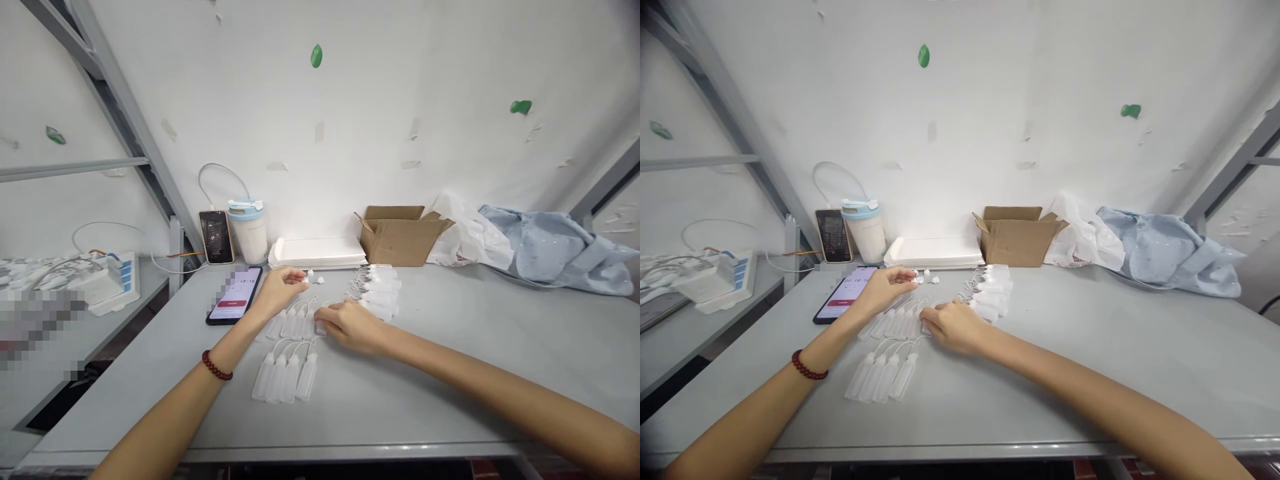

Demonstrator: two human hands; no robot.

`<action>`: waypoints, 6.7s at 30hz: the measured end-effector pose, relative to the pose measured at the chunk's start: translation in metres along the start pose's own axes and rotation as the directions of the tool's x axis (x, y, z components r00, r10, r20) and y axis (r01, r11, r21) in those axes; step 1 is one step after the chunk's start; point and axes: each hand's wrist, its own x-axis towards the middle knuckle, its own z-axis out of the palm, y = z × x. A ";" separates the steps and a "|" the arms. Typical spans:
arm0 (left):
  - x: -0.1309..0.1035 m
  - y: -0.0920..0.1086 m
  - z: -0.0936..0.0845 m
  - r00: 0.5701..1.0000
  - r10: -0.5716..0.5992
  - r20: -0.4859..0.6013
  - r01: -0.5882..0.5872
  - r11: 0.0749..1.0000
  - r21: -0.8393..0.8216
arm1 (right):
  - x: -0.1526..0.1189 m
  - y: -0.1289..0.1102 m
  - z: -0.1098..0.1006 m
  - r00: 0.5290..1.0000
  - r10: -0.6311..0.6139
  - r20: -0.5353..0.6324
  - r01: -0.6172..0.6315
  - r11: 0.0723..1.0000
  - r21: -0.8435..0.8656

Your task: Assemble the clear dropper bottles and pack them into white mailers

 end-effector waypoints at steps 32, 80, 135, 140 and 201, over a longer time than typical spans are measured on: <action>-0.033 0.026 0.019 0.928 -0.073 0.365 0.209 0.913 -0.350 | -0.051 0.006 -0.005 0.858 0.085 -0.506 0.126 0.921 0.369; -0.054 0.041 0.028 0.877 -0.040 0.480 0.211 0.928 -0.308 | -0.054 0.008 -0.020 0.962 0.270 -0.023 -0.043 0.235 0.971; -0.060 0.047 0.032 0.814 0.004 0.581 0.176 0.951 -0.252 | -0.054 0.008 -0.022 0.954 0.285 0.094 -0.084 -0.049 0.995; -0.064 0.048 0.033 0.880 0.041 0.474 0.087 0.966 -0.245 | -0.053 0.008 -0.023 0.950 0.296 0.095 -0.077 -0.072 0.994; -0.075 0.049 0.039 0.903 0.364 0.229 -0.385 0.921 0.056 | -0.054 0.003 -0.018 0.919 0.390 -0.064 -0.034 0.238 0.971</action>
